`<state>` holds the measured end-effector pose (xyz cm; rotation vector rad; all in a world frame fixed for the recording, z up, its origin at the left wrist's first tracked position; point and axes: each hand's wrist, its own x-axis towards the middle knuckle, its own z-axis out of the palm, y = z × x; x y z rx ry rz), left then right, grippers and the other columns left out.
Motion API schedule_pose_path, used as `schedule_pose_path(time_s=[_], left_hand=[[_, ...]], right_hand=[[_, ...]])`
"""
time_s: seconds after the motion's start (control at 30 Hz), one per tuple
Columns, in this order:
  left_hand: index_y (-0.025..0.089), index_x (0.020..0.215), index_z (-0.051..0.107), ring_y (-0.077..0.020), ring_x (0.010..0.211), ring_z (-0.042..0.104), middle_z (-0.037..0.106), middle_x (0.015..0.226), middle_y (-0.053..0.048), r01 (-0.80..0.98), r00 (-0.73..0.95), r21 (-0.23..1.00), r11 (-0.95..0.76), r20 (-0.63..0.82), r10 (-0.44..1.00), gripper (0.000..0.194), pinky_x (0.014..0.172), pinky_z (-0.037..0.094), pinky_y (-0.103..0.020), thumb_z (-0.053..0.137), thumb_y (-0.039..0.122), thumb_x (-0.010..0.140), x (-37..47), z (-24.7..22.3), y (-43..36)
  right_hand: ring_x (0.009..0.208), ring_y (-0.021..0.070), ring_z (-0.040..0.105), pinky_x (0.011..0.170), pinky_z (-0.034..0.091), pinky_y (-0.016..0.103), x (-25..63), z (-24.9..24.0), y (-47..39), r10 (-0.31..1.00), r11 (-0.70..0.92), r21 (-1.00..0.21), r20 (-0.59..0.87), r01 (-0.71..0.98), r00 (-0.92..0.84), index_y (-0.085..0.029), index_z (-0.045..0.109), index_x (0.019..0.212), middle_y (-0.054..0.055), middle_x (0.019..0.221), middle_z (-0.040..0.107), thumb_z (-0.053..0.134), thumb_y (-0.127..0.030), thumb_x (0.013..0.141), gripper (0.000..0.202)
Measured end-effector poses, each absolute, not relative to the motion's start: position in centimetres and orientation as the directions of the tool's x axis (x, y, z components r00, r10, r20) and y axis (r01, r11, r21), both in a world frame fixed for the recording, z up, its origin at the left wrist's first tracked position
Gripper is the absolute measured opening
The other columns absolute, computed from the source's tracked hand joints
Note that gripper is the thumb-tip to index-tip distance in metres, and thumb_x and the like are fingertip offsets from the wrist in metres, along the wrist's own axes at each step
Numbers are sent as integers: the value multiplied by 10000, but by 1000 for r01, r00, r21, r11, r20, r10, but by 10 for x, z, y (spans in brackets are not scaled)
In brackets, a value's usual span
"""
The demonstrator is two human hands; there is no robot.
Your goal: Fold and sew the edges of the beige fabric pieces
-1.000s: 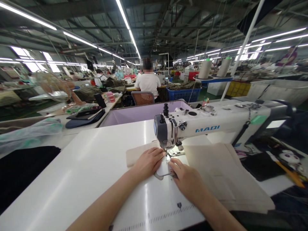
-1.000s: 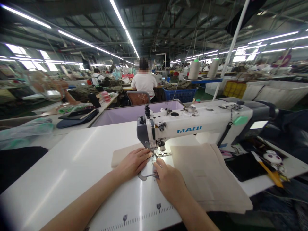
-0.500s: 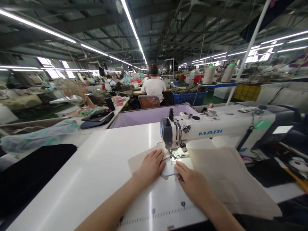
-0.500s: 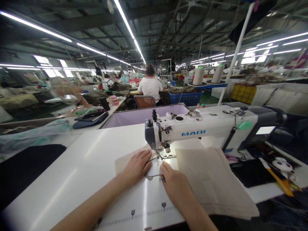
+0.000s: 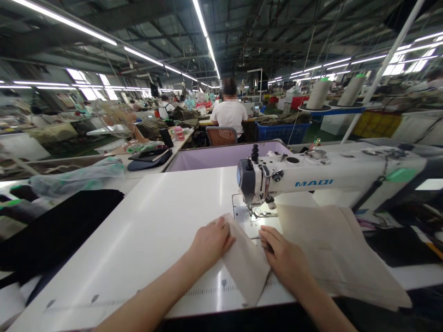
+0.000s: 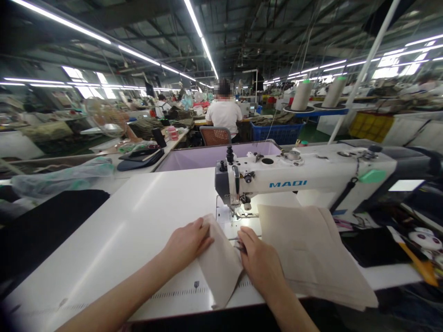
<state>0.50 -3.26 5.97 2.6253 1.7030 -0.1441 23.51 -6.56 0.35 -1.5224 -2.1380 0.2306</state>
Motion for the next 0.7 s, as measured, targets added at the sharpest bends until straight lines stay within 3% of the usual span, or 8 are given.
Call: schedule_pose_path(time_s=[0.07, 0.17, 0.27, 0.4, 0.47, 0.57, 0.63, 0.7], left_hand=[[128, 1060, 678, -278, 908, 698, 654, 1057, -153, 962, 236, -115, -249, -118, 965, 313, 713, 579, -362, 457, 347, 1022, 10, 61, -38], [115, 1040, 680, -271, 901, 706, 659, 977, -146, 979, 145, -121, -161, -130, 981, 311, 740, 565, -352, 454, 328, 1018, 9, 62, -42], [109, 1021, 685, -281, 898, 705, 662, 953, -150, 984, 131, -107, -145, -129, 983, 306, 753, 555, -369, 469, 325, 1006, 2, 63, -42], [120, 946, 690, -292, 844, 690, 663, 898, -139, 985, 121, -106, -133, -115, 986, 254, 709, 547, -388, 489, 273, 980, 0, 65, -43], [138, 940, 681, -294, 861, 673, 663, 910, -130, 970, 203, -117, -213, -90, 975, 209, 698, 541, -389, 478, 186, 961, 8, 64, -45], [190, 1147, 632, -280, 1032, 624, 659, 1123, -115, 851, 523, -60, -521, 26, 852, 262, 812, 532, -397, 459, 123, 962, 27, 54, -48], [210, 1327, 534, -274, 1165, 566, 614, 1296, -111, 746, 662, -14, -665, 117, 740, 339, 915, 499, -405, 448, 177, 1001, 39, 42, -49], [196, 1399, 476, -286, 1229, 530, 588, 1362, -120, 715, 689, 6, -699, 164, 706, 376, 960, 470, -421, 436, 262, 1030, 46, 31, -46]], right_hand=[[1019, 241, 695, 844, 584, 351, 241, 2, -68, 912, 350, -481, 372, 803, -175, -204, 644, 1217, 95, 1258, 666, 436, -123, 895, 392], [954, 223, 697, 813, 577, 325, 245, 3, -76, 901, 363, -506, 406, 782, -155, -212, 633, 1255, 101, 1190, 655, 433, -95, 867, 451], [887, 200, 699, 734, 566, 276, 240, 11, -84, 914, 392, -448, 287, 803, -286, -230, 617, 1294, 88, 1176, 641, 482, -73, 842, 497], [863, 209, 694, 708, 555, 275, 228, 23, -88, 927, 371, -317, 68, 873, -369, -233, 663, 1187, 64, 1135, 646, 569, -91, 844, 383], [875, 214, 691, 708, 554, 276, 225, 27, -88, 927, 370, -286, 42, 884, -374, -232, 671, 1151, 58, 1122, 645, 584, -77, 837, 361], [902, 221, 687, 727, 563, 290, 226, 27, -87, 918, 390, -268, 42, 881, -394, -227, 663, 1174, 69, 1149, 638, 576, -68, 853, 369], [935, 230, 690, 750, 573, 306, 229, 25, -86, 914, 400, -262, 45, 878, -403, -220, 653, 1213, 90, 1219, 630, 559, -76, 876, 378], [1002, 243, 686, 791, 581, 324, 232, 23, -84, 913, 405, -268, 69, 874, -402, -218, 648, 1237, 107, 1338, 597, 540, -95, 901, 374]])
